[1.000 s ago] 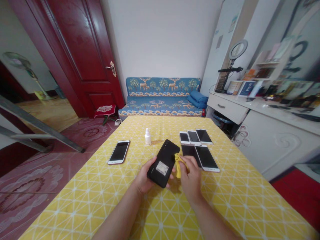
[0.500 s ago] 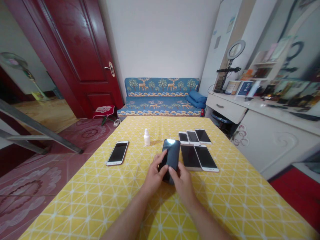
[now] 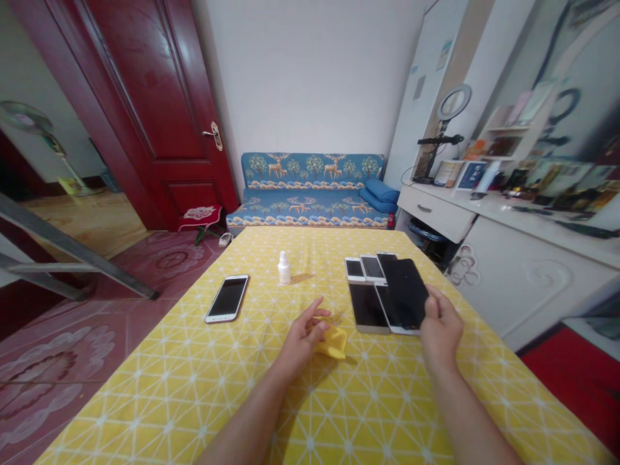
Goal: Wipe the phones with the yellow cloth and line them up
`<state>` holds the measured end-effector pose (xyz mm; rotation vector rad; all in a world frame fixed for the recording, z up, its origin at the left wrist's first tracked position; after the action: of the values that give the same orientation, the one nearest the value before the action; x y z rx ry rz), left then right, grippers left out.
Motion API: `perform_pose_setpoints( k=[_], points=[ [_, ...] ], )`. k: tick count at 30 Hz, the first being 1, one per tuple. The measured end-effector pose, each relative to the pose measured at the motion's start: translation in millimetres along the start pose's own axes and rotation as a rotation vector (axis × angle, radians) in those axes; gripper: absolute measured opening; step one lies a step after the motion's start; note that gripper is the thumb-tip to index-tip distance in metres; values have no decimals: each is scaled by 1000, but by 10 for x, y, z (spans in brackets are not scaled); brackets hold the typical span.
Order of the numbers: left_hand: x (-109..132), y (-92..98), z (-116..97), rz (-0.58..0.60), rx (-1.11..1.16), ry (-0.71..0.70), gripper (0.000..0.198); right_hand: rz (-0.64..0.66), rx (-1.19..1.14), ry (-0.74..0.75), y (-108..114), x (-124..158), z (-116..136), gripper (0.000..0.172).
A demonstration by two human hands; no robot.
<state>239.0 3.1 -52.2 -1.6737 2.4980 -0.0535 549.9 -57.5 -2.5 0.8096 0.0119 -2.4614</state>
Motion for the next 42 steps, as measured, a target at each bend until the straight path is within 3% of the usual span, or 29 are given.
perform_pose_setpoints(
  k=[2, 5, 8, 13, 17, 20, 23, 25, 28, 31, 34, 38, 42],
  points=[
    [-8, 22, 0, -19, 13, 3, 64, -98, 240, -78, 283, -144, -250, 46],
    [-9, 50, -16, -39, 32, 3, 63, -56, 546, -296, 452, -217, -640, 49],
    [-3, 80, -19, -57, 47, 18, 63, 22, 606, -345, 394, -221, -806, 46],
    [5, 109, 18, -82, 45, 54, 62, 67, 634, -279, 255, -248, -807, 41],
    [-15, 90, 76, -73, -22, 37, 59, 45, 591, -105, 155, -227, -495, 38],
    [-36, 262, -50, -159, -265, -113, 48, 156, 368, 185, -182, 0, 73, 36],
    [46, 642, -382, -393, -732, -333, 40, 561, 49, 349, -769, 555, 653, 33],
    [143, 976, -553, -605, -1019, -355, 42, 853, 43, 427, -1119, 1055, 961, 34],
    [261, 1477, -631, -864, -1314, -154, 50, 1106, 168, 459, -1389, 1619, 1144, 59],
    [308, 1805, -515, -935, -1457, 165, 60, 1225, 251, 416, -1465, 1868, 1095, 64],
    [310, 1899, -420, -914, -1507, 322, 61, 1244, 267, 403, -1452, 1885, 1037, 50],
    [342, 1957, -426, -923, -1491, 414, 63, 1215, 222, 443, -1423, 1810, 1095, 36],
    [420, 2028, -518, -935, -1461, 478, 79, 1156, 192, 452, -1411, 1746, 1158, 27]
  ],
)
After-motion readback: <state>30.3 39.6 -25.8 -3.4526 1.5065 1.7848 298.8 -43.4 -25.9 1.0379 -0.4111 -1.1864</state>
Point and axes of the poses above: each hand's wrist, its own x-axis away from the middle knuckle, its own y-axis out of the back of the hand, z = x × y, the point moved 10 cm from there along -x, towards the middle knuckle, and after that the axes turned 3 degrees about z, right-handed, at the moved point
